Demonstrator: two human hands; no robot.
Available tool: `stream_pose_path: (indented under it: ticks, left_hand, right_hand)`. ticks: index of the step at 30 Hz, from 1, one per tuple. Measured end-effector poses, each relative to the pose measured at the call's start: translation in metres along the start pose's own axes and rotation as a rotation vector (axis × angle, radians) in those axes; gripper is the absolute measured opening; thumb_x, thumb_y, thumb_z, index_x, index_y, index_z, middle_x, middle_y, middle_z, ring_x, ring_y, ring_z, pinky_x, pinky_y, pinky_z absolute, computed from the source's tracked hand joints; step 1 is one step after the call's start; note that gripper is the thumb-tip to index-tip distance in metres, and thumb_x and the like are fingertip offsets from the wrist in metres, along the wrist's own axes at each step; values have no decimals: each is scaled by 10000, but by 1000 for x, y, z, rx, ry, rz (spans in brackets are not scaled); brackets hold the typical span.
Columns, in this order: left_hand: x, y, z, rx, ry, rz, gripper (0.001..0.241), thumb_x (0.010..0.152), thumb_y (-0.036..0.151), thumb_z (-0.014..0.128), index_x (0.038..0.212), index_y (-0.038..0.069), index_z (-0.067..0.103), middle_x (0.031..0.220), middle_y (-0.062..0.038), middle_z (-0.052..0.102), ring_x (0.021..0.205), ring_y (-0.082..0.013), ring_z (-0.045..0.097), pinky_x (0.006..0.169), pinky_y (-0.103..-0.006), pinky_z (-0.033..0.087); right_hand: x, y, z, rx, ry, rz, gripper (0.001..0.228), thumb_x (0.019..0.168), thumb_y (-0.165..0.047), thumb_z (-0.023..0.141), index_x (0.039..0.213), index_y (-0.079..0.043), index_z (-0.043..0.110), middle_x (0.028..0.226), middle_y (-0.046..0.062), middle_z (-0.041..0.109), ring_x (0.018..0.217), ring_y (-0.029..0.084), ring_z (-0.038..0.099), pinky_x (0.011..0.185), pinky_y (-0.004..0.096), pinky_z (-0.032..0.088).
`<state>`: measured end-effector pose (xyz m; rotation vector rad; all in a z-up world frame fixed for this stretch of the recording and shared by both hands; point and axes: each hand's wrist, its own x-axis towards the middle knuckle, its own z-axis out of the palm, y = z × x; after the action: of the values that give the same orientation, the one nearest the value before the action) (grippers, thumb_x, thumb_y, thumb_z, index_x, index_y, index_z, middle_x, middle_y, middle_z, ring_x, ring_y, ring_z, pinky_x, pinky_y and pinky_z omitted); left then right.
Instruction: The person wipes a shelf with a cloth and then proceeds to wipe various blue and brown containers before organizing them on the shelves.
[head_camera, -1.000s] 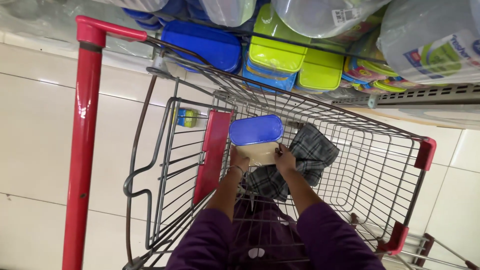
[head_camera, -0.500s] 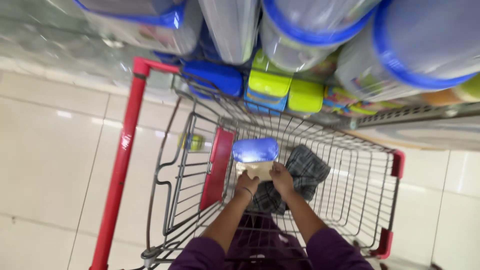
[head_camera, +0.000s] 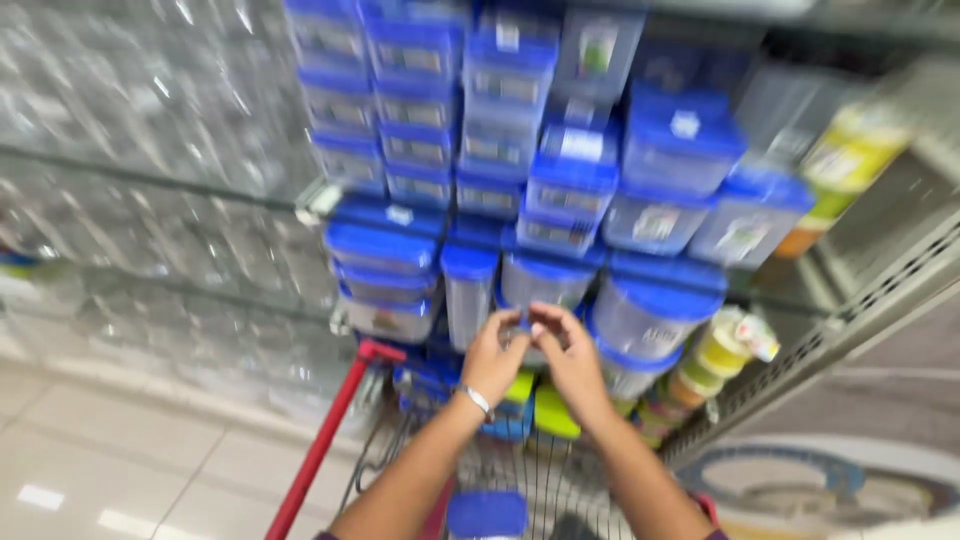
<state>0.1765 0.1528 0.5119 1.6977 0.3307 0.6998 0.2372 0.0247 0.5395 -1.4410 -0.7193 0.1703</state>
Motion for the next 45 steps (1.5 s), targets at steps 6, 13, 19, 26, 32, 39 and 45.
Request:
stream_pose_path:
  ticks: [6,13,19,26,32,39,45]
  left_hand:
    - [129,165,-52,-45,102,402,476,845,224,707,1276,40,622,1212,-130,728,1015,-227,749,881,-346,581]
    - [260,250,-99,66,287,593,611,801,292,737,1330,27,586,1264,-170,702,1105,-267,706,956,-382,551]
    - [317,290,-120,-62,309,497,746,788,296,742,1419,-13,489,1408,-195,602,1294,-283,597,1064,-374,471]
    - [350,313,-110,-269,258,330,800,827,428,683,1436,-50,481,1417,-246,591,1307,-324,583,1087,-388,442]
    - [403,296,-86,-263,207,258,878,870,542,633,1478,-55,422,1464,-278,505,1372,-366,490,1121,-419,389]
    - [359,308,-86,-121,285,273,757,932,570,573,1420,-8,581,1396,-313,599,1329,-408,536,1119,-427,406]
    - [284,303,-81,-194,468,703,474,974,322,651,1380,77,636,1259,-173,562,1112,-262,589,1027,-363,462]
  right_hand:
    - [121,-181,-11,50,52,-335,342,979,-96,620,1313,-24,603,1242,99,652,1109,182,640,952,337,566]
    - [238,-266,-40,-49,124,-528,507,917,-81,665,1401,-23,526,1402,150,595,1257,233,599,1044,353,493]
    - [311,-275,-61,-100,217,-526,648,889,-66,691,1490,-13,453,1521,207,490,1430,298,482,1145,374,405]
    - [363,-279,-53,119,244,-287,859,855,-190,766,1549,36,313,1487,235,488,1335,294,544,1059,347,473]
    - [375,-279,-40,-82,363,-58,733,924,-521,633,1354,68,565,1267,176,632,1065,266,646,847,364,555]
    - [345,-287,-36,-229,405,-89,677,956,-590,591,1196,38,668,1024,131,666,863,209,622,754,350,533]
    - [261,-307,-27,-7,357,-554,387,1002,-319,646,1266,-38,607,1087,58,610,881,125,528,741,272,459]
